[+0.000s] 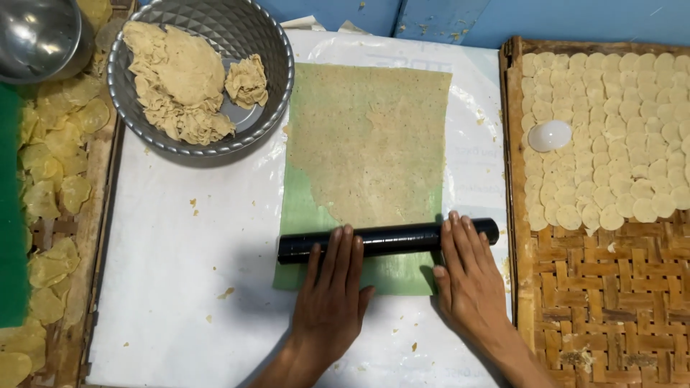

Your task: Rolling out small pieces of dough into thin discs using a rolling pin on a green sheet.

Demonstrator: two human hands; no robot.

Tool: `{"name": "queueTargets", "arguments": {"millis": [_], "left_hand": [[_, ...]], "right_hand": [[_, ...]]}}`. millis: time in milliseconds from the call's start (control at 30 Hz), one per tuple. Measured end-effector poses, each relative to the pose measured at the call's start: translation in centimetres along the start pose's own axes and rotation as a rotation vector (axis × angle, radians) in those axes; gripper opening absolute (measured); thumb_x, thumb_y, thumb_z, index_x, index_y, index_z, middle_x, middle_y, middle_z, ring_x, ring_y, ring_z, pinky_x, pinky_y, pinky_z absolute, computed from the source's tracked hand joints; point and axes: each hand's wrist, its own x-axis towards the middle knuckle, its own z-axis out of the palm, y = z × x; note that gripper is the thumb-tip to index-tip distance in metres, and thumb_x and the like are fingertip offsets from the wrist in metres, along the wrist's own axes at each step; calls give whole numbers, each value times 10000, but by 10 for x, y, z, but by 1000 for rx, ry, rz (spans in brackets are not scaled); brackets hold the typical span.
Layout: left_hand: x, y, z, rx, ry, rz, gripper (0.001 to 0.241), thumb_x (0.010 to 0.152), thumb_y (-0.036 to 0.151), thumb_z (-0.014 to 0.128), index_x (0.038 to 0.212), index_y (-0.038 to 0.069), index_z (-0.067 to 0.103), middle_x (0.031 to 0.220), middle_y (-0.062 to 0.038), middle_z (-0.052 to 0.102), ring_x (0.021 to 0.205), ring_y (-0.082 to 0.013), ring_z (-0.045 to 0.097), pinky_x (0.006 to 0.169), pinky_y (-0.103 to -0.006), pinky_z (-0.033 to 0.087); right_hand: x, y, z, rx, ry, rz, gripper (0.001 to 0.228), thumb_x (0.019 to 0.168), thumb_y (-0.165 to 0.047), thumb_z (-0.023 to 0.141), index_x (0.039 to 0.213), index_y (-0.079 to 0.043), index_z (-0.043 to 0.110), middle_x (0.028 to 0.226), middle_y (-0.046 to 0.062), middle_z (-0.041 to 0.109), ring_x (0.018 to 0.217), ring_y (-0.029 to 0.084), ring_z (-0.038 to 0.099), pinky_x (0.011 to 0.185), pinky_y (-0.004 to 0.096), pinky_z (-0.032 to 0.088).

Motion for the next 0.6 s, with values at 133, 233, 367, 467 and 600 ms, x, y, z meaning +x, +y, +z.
{"name": "queueTargets", "arguments": {"millis": [133,233,367,467,600], "left_hand": [[-24,11,-4,55,16,27,604,1109,371,326,1548,-44,355,1624,-214,371,1513,-351,368,1231,-490,321],[-36,18,-14,43,49,54,592,1081,396,424,1470,-50,462,1567,-240,437,1465,-355,425,1192,-559,363],[-21,12,-29,-192,149,70,587,1040,426,581,1370,-57,541,1405,-236,581,1284,-360,583,1130,-561,434],[-4,0,-27,-272,160,36,510,1054,353,555,1375,-42,534,1362,-217,591,1237,-373,590,1118,-533,453],[2,-9,-8,-132,75,68,463,1011,285,652,1398,48,560,1294,-141,602,1196,-297,574,1092,-504,443]], "right_hand": [[-32,-3,3,-14,41,-42,630,1092,-374,241,1609,-15,224,1691,215,237,1591,356,214,1300,474,191],[-54,-7,-2,-22,55,-74,615,1036,-275,404,1589,-15,327,1685,194,289,1569,373,281,1274,471,258],[-56,-5,-9,68,151,-85,598,1024,-258,456,1529,48,364,1522,215,480,1392,361,450,1203,486,366],[-59,5,-1,96,194,-40,591,1019,-344,507,1477,22,434,1237,195,635,1090,315,593,999,472,502],[-15,-11,-29,175,303,-69,471,997,-221,611,1350,84,548,1244,222,655,1097,328,628,988,432,514]]}}
